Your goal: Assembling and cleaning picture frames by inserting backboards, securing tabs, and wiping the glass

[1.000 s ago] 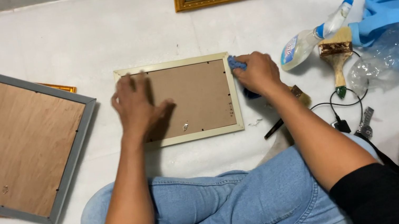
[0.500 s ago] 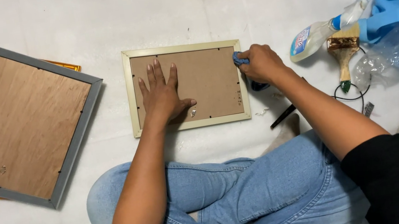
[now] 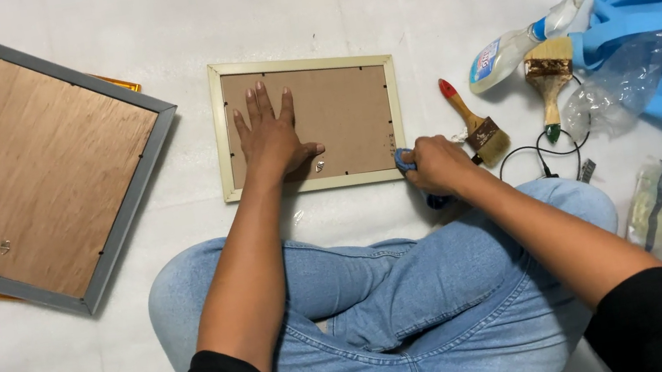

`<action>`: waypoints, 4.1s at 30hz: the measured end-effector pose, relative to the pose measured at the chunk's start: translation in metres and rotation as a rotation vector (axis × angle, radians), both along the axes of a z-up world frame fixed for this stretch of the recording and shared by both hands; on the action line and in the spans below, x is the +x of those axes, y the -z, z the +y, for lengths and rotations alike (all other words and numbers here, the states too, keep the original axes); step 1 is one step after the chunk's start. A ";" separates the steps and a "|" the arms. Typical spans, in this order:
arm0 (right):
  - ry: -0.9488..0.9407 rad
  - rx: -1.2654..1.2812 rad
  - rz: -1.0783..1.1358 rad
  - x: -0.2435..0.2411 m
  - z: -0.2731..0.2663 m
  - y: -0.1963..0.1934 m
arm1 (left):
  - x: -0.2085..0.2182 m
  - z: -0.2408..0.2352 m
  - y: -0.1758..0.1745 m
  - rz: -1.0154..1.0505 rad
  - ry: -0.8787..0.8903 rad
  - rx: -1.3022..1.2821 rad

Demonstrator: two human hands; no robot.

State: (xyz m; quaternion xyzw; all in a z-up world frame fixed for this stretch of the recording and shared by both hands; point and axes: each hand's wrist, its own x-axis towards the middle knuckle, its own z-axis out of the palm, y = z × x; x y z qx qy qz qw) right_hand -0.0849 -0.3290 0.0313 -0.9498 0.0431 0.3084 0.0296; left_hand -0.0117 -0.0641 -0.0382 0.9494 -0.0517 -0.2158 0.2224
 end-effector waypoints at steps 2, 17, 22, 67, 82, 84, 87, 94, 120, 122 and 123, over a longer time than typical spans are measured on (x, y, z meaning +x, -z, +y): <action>-0.031 -0.001 0.008 -0.007 -0.001 -0.004 | 0.000 0.001 0.002 -0.006 -0.007 0.013; -0.584 -0.047 -0.464 0.174 0.117 0.020 | 0.013 0.008 -0.021 0.190 -0.122 0.033; -0.914 -0.007 -0.531 0.216 0.196 0.056 | 0.023 0.001 -0.016 0.311 -0.019 0.123; 0.823 0.696 -0.091 0.092 -0.016 -0.017 | 0.023 0.082 0.000 0.157 -0.653 -0.144; 0.253 0.312 -0.433 0.108 -0.027 0.010 | 0.028 0.059 -0.001 0.182 -0.522 -0.285; 0.101 0.347 -0.399 0.099 0.017 -0.002 | 0.030 0.059 -0.009 0.196 -0.518 -0.281; -0.264 0.314 -0.429 0.100 0.071 0.000 | 0.032 0.058 0.000 0.209 -0.503 -0.282; -0.753 0.112 -0.637 0.169 0.158 0.066 | 0.025 0.060 -0.012 0.212 -0.563 -0.358; -0.898 0.086 -0.359 0.038 0.126 0.033 | 0.025 0.058 -0.011 0.235 -0.561 -0.441; -0.876 0.068 -0.337 0.042 0.115 0.030 | 0.021 0.057 -0.015 0.250 -0.546 -0.438; -0.805 -0.001 -0.299 0.046 0.107 0.030 | 0.019 0.056 -0.016 0.257 -0.547 -0.436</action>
